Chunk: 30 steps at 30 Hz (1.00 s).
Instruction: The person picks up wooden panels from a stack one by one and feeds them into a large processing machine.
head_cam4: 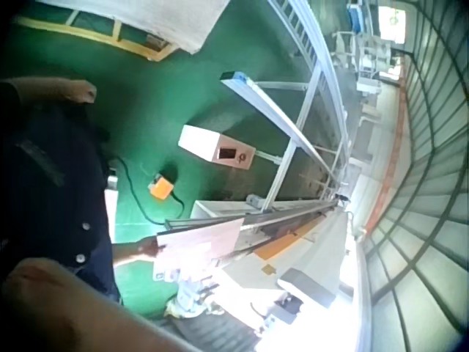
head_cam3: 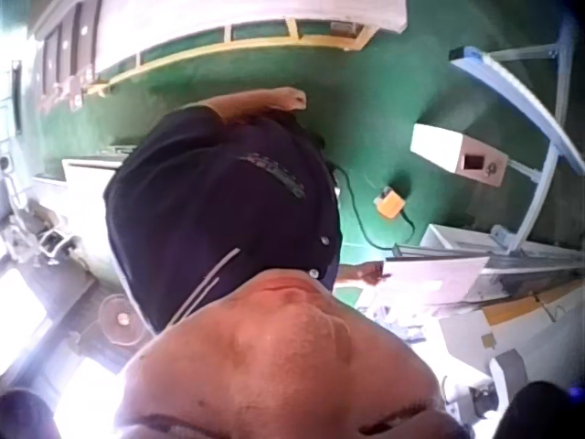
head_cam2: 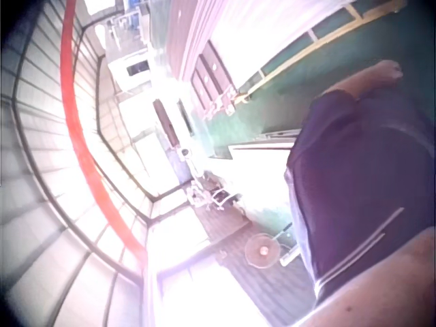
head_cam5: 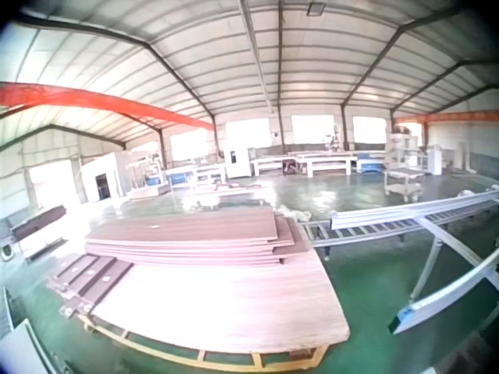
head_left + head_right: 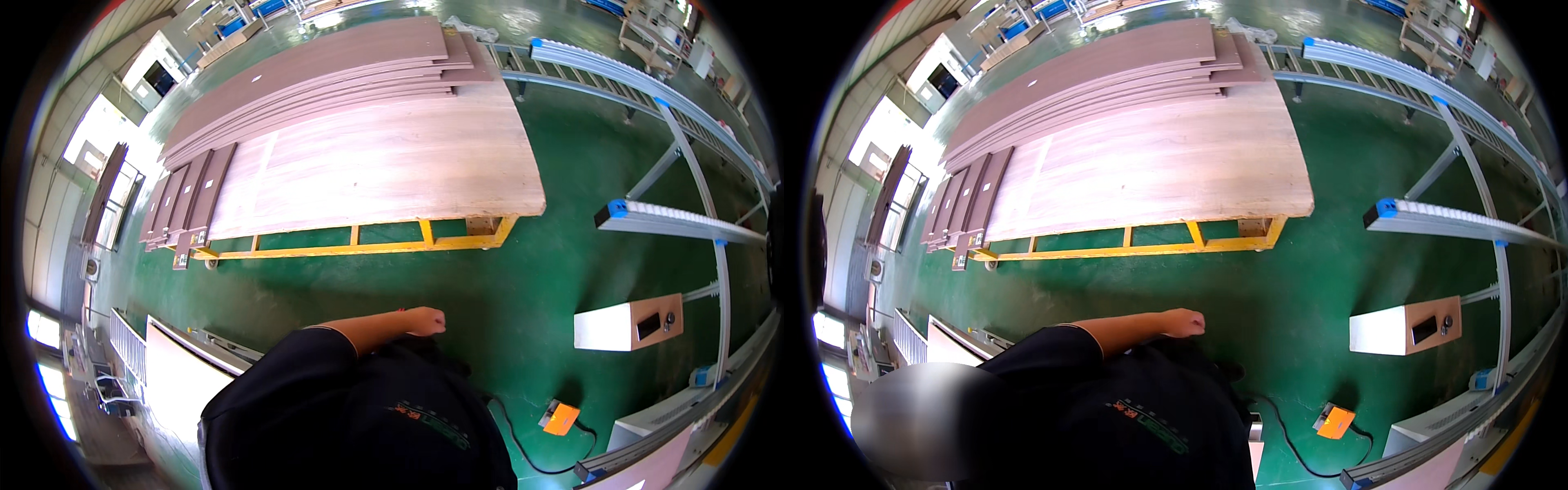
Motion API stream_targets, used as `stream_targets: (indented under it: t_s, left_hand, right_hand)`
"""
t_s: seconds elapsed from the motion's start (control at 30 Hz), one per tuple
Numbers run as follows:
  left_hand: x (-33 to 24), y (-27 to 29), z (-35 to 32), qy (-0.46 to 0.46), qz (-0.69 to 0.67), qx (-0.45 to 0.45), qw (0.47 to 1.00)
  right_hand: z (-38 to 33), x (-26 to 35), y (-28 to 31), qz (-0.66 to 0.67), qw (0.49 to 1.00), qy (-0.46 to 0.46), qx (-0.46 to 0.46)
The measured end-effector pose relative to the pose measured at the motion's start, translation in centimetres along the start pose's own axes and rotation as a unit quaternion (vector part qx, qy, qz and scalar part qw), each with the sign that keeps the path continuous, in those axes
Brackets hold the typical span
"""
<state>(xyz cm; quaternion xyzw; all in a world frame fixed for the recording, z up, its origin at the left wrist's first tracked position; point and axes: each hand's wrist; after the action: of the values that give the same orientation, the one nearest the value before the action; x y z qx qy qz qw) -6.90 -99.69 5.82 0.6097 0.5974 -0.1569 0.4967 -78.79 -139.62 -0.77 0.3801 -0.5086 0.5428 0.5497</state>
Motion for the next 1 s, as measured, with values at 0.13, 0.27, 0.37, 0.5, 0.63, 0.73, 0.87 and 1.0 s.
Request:
stream_targets:
  t_s: [0.13, 0.27, 0.37, 0.5, 0.63, 0.73, 0.87, 1.0]
  left_hand:
    - [-3.1, 1.3, -1.7, -0.012, -0.099, 0.001, 0.995]
    - [-5.3, 2.1, -0.1, -0.069, -0.349, 0.030, 0.934]
    - [-7.0, 5.5, -3.0, -0.059, -0.460, 0.035, 0.885]
    - [-3.8, 10.2, -8.0, -0.094, -0.678, 0.002, 0.729]
    - [2.1, 13.7, -12.8, -0.060, -0.703, -0.158, 0.691]
    - [6.3, 16.2, -17.3, -0.056, -0.749, -0.275, 0.600]
    - [15.0, 16.7, -18.7, -0.082, -0.767, -0.371, 0.517]
    - [19.8, 17.0, -19.9, -0.065, -0.767, -0.439, 0.464]
  right_hand:
    - [-12.4, 15.6, -29.8, 0.153, 0.963, -0.208, 0.078]
    - [-21.2, 21.9, -42.9, 0.178, 0.917, -0.299, 0.193]
    - [-24.9, 21.1, -48.8, 0.186, 0.870, -0.328, 0.319]
    - [-31.1, 19.8, -57.2, 0.181, 0.759, -0.378, 0.499]
    - [-40.2, 19.5, -65.2, 0.074, 0.643, -0.490, 0.584]
    - [-46.3, 18.0, -70.1, 0.027, 0.567, -0.529, 0.631]
    - [-52.3, 14.2, -75.6, -0.036, 0.457, -0.544, 0.703]
    - [-54.7, 12.1, -76.9, -0.083, 0.430, -0.500, 0.747]
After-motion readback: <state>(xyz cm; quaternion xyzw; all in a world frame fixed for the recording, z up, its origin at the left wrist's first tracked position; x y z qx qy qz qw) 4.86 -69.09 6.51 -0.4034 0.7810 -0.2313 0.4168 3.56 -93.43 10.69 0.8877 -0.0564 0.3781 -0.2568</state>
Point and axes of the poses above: each hand's wrist, its own z-axis towards the middle knuckle, its own y-axis out of the back of the hand, x = y × z, and after that the axes turned 5 degrees about -y, right-handed
